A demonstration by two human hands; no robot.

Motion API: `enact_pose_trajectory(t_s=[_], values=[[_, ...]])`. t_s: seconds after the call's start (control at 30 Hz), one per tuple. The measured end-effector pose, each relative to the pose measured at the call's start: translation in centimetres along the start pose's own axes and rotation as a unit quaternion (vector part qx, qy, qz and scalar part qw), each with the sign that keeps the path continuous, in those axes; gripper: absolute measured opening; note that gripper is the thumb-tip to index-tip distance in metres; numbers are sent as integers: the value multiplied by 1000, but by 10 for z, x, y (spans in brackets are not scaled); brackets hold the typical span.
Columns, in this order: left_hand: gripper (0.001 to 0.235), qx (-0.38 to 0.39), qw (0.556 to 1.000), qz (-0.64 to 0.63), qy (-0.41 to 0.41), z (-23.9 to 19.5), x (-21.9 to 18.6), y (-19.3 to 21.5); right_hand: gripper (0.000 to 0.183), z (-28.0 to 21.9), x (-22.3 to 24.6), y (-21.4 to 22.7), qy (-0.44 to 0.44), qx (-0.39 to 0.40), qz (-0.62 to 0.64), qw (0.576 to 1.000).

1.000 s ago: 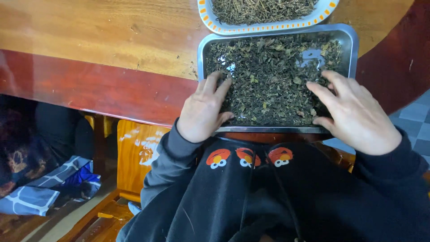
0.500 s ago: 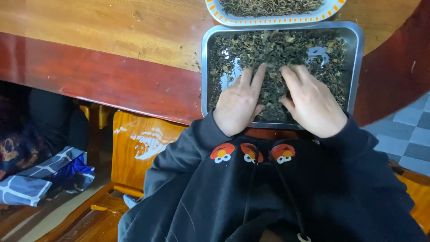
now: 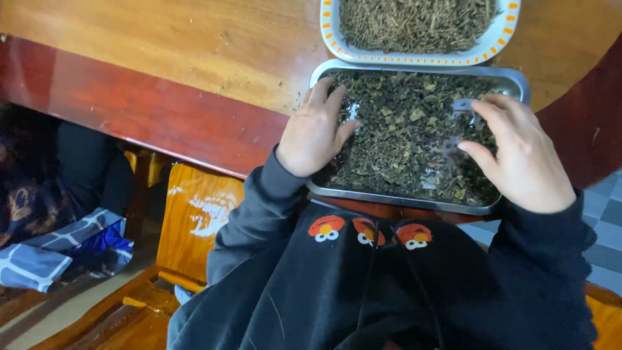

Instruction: Sorting through dried tea leaves in a metal tray to remove stems and impurities by hand.

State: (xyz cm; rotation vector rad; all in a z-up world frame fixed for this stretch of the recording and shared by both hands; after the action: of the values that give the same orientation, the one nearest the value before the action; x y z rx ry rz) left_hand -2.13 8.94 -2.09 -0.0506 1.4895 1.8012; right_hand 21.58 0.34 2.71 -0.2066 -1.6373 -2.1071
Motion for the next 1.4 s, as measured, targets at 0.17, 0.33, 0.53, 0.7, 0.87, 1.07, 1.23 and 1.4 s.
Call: enact_pose_trajectory(t_s=[0.17,0.33,0.53,0.7,0.87,1.07,1.23,1.4], values=[[64,-16,999,43,-29,24,0,-21,63,29,-2,-19,65,38,40,996],[79,7,993,113,-38,39,-9,-43,94,50,-3,-53,42,150,44,987],[82,90,992,-42,-80,41,-37,-72,83,50,3,-75,33,165,44,985],[64,164,964,-162,-135,21,-70,-17,64,30,21,-35,75,170,143,972],[89,193,965,-71,-166,-19,-51,21,88,-8,10,-6,155,150,-31,976],[120,139,972,130,-142,-48,-36,9,99,-50,-6,-42,72,273,-204,937],[141,128,975,116,-141,-38,-69,3,85,-44,9,-54,45,206,-102,972],[126,125,963,126,-203,-30,-102,-36,57,-31,24,-49,67,112,-39,991]])
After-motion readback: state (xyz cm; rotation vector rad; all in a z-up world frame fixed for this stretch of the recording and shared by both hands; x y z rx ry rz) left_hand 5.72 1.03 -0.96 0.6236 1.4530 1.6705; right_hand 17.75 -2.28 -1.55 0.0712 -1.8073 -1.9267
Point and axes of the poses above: each hand's wrist, its own z-axis towards the middle knuckle, its own y-axis out of the back of the hand, x = y × z, the point moved 10 cm from there along z, towards the middle knuckle, and after that the axes turned 13 degrees about -x, right-handed, at the moved point
